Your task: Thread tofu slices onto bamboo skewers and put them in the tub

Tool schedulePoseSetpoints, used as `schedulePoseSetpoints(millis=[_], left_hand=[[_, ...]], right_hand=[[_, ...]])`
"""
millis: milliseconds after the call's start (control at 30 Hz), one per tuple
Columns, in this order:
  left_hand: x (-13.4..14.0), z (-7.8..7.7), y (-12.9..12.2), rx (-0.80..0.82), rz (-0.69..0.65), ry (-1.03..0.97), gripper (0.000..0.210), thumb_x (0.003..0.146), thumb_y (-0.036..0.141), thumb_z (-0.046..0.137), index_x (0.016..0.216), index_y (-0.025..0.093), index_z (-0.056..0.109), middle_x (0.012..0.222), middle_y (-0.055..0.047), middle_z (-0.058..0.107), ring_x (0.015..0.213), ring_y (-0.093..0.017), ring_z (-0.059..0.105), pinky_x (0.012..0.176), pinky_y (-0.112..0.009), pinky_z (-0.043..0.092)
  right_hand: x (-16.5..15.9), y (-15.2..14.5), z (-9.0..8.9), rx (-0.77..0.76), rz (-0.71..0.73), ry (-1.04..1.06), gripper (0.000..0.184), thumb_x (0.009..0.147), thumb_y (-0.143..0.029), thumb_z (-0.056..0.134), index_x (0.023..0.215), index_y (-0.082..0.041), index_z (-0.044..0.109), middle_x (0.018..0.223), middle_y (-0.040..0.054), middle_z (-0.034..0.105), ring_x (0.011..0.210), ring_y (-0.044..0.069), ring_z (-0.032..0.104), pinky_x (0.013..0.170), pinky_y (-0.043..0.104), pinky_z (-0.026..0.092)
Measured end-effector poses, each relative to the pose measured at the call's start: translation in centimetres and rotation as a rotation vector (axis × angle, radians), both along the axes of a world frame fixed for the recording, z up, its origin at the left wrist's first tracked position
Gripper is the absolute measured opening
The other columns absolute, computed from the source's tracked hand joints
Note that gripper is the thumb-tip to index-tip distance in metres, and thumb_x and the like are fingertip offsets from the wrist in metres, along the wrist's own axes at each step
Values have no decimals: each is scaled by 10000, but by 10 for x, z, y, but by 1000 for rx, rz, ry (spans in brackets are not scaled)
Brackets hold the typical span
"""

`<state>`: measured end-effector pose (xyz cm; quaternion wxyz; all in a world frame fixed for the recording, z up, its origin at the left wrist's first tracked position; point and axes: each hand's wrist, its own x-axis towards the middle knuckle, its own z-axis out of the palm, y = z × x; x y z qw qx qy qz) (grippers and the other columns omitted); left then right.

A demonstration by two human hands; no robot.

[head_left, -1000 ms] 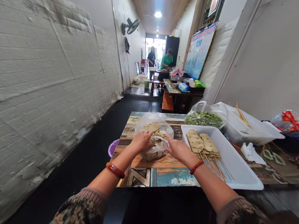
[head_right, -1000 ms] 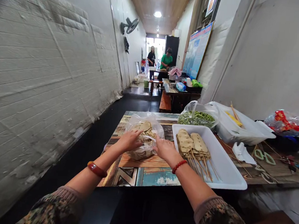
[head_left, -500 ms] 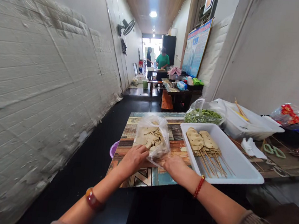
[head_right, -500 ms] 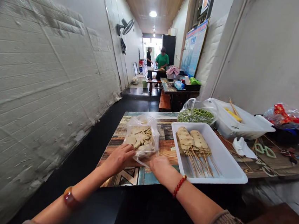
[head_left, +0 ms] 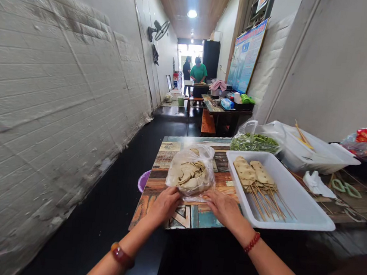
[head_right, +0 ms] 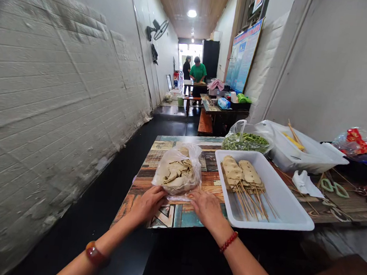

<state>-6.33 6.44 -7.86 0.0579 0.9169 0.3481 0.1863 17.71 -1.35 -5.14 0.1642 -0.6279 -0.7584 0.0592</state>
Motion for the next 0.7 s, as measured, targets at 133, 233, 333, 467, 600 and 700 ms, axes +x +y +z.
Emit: schedulePoseSetpoints(millis=[133,233,333,467,600,700], left_hand=[[4,6,1,-75,14,-70,250,864,166,501,1031,227,676,1007,-84,644,963,-222,616,876,-356,509],[-1,8,-2,-139,-34,-52,290,866,172,511,1112,235,652,1102,-88,650,1037,-225,619,920,-369,509],[-14,8,1,-234,-75,-44,345,850,205,549,1186,213,627,1222,-112,642,1130,-240,603,975,-398,491],[-27,17,12,-334,-44,-148,327,838,256,560,1142,205,671,1178,-108,699,1090,-249,645,978,-426,491],[-4,45,15,-273,32,-247,289,908,349,492,1035,210,711,989,-97,749,921,-236,694,849,-382,545],[35,63,22,-237,-152,-237,312,910,324,491,1123,206,685,1171,-117,692,1058,-235,654,928,-378,511]], right_hand=[[-7,-5,10,101,-9,77,237,978,-205,455,1078,-191,670,1093,109,678,1035,252,620,910,381,483],[-23,-8,10,212,145,229,295,968,-184,475,1229,-196,612,1224,108,616,1124,230,570,978,367,454],[-40,-5,-2,192,313,282,397,931,-163,546,1321,-236,553,1318,85,567,1180,221,539,1008,372,442],[-45,12,-21,138,254,229,363,893,-182,623,1254,-209,611,1153,86,645,1071,244,574,937,399,475],[-38,24,-27,134,207,197,245,895,-207,628,1132,-210,688,1070,80,665,1030,256,562,907,400,464],[-37,27,-29,134,206,180,231,899,-221,627,1116,-248,699,1142,67,652,1081,259,532,937,402,433]])
